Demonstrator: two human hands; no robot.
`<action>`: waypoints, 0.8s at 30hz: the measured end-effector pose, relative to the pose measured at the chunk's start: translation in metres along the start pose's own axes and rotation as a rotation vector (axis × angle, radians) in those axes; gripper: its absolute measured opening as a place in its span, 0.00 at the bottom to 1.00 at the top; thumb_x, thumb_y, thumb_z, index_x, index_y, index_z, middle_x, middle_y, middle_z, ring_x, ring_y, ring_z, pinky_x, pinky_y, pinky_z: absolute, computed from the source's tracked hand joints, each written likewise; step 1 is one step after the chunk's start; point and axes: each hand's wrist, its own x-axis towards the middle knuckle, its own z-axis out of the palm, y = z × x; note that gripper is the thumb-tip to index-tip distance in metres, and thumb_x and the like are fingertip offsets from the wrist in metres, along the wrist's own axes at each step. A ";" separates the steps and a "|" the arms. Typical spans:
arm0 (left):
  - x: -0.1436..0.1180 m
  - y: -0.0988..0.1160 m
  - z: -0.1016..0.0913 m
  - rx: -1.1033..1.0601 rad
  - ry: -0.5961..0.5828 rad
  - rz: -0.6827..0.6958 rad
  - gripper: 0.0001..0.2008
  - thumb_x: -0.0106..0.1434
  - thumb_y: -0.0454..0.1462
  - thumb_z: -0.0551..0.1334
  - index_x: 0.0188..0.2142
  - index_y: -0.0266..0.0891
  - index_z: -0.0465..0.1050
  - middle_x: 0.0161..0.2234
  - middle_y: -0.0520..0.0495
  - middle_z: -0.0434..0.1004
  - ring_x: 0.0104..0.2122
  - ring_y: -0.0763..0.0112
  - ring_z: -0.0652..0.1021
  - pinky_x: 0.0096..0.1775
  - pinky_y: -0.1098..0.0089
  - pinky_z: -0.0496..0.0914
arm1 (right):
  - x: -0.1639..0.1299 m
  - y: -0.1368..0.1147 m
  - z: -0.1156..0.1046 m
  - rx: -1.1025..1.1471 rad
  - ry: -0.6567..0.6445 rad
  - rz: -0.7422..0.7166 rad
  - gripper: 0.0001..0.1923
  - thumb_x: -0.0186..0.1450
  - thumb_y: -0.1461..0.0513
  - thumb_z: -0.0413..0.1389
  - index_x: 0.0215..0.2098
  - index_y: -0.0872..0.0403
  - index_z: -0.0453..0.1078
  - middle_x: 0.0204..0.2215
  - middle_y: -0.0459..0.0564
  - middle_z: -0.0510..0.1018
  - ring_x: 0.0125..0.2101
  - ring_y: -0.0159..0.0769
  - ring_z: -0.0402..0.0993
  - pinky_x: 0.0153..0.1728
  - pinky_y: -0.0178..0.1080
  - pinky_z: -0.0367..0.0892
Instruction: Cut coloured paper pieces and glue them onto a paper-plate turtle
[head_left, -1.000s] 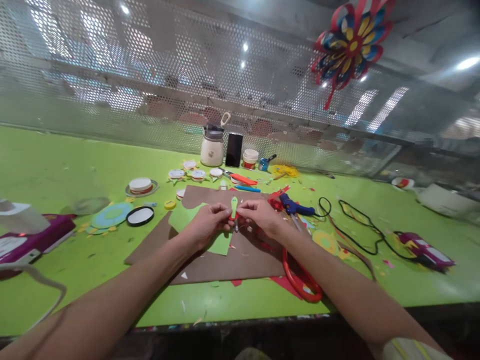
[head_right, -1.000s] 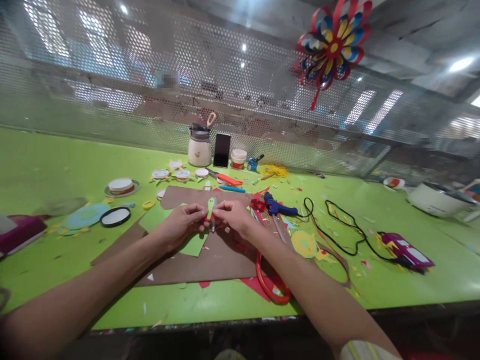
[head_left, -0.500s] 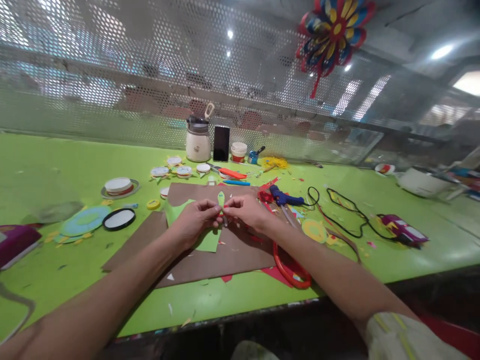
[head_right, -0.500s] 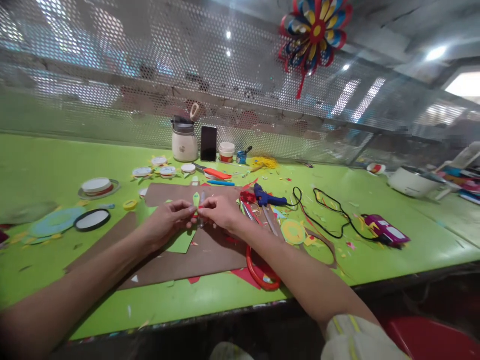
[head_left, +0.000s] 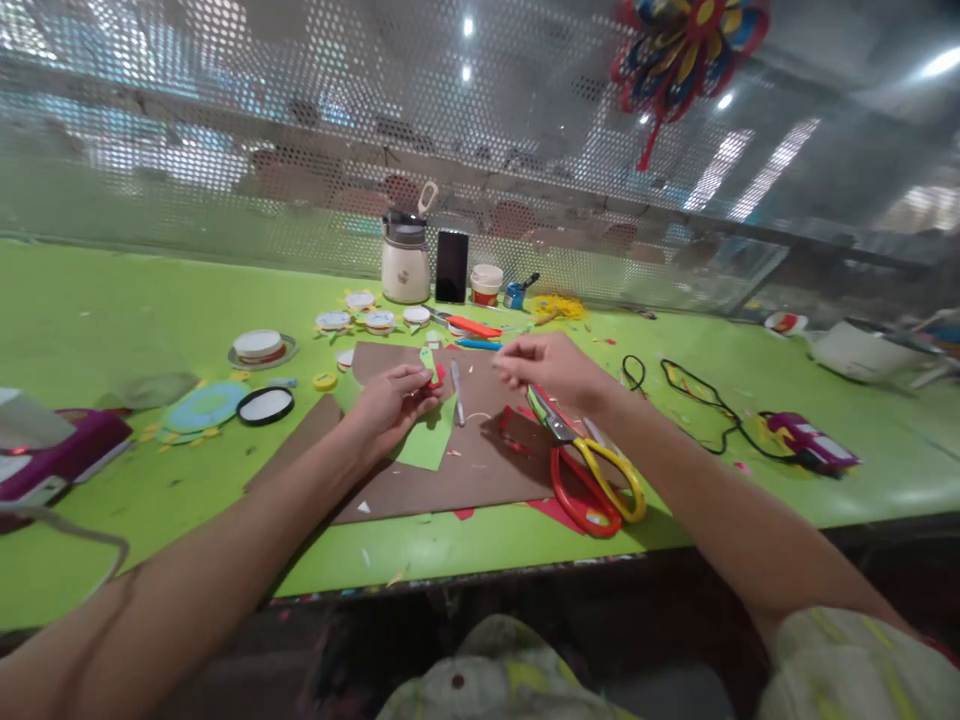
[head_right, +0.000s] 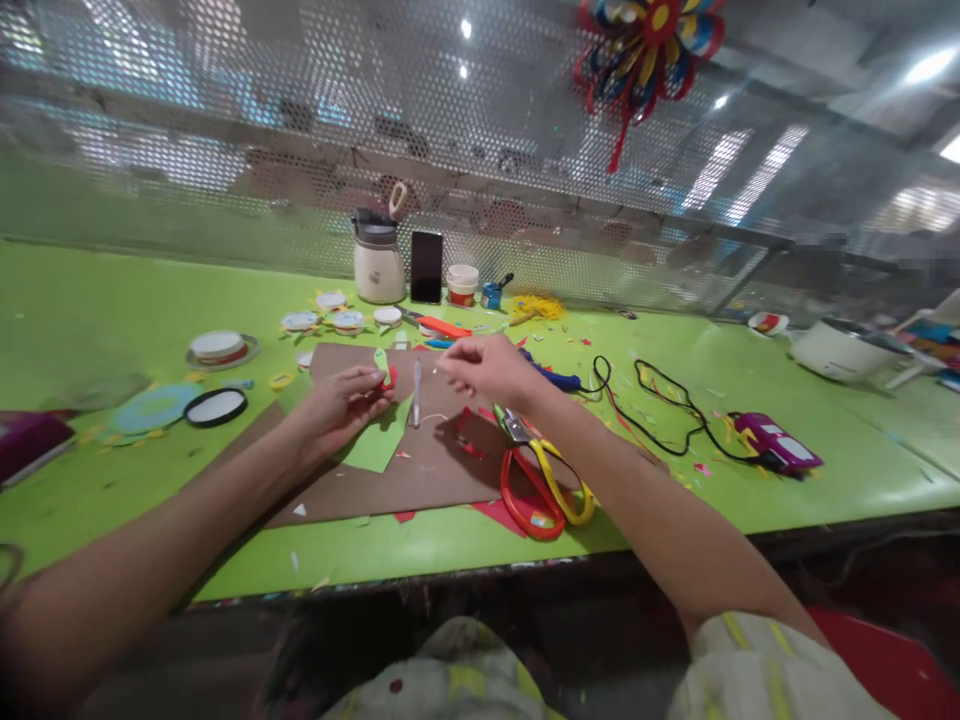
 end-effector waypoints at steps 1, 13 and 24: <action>0.000 0.000 0.000 -0.002 0.006 0.006 0.06 0.56 0.26 0.62 0.25 0.34 0.70 0.22 0.48 0.74 0.23 0.76 0.76 0.26 0.79 0.71 | -0.009 -0.001 0.007 -0.050 -0.059 -0.023 0.04 0.58 0.62 0.58 0.28 0.56 0.72 0.21 0.44 0.74 0.23 0.30 0.67 0.27 0.35 0.62; -0.001 -0.005 0.004 0.039 -0.005 0.081 0.07 0.55 0.26 0.63 0.24 0.34 0.67 0.22 0.48 0.74 0.23 0.75 0.77 0.24 0.78 0.70 | -0.085 -0.004 0.091 -1.154 -0.347 -0.736 0.06 0.64 0.71 0.50 0.34 0.59 0.69 0.36 0.57 0.70 0.37 0.42 0.62 0.36 0.42 0.61; 0.003 -0.011 0.001 0.042 -0.032 0.068 0.08 0.56 0.25 0.63 0.24 0.34 0.67 0.21 0.46 0.74 0.22 0.74 0.76 0.23 0.77 0.69 | -0.068 0.015 0.093 -1.134 -0.384 -1.081 0.14 0.69 0.69 0.45 0.32 0.59 0.71 0.30 0.54 0.71 0.32 0.38 0.62 0.29 0.39 0.58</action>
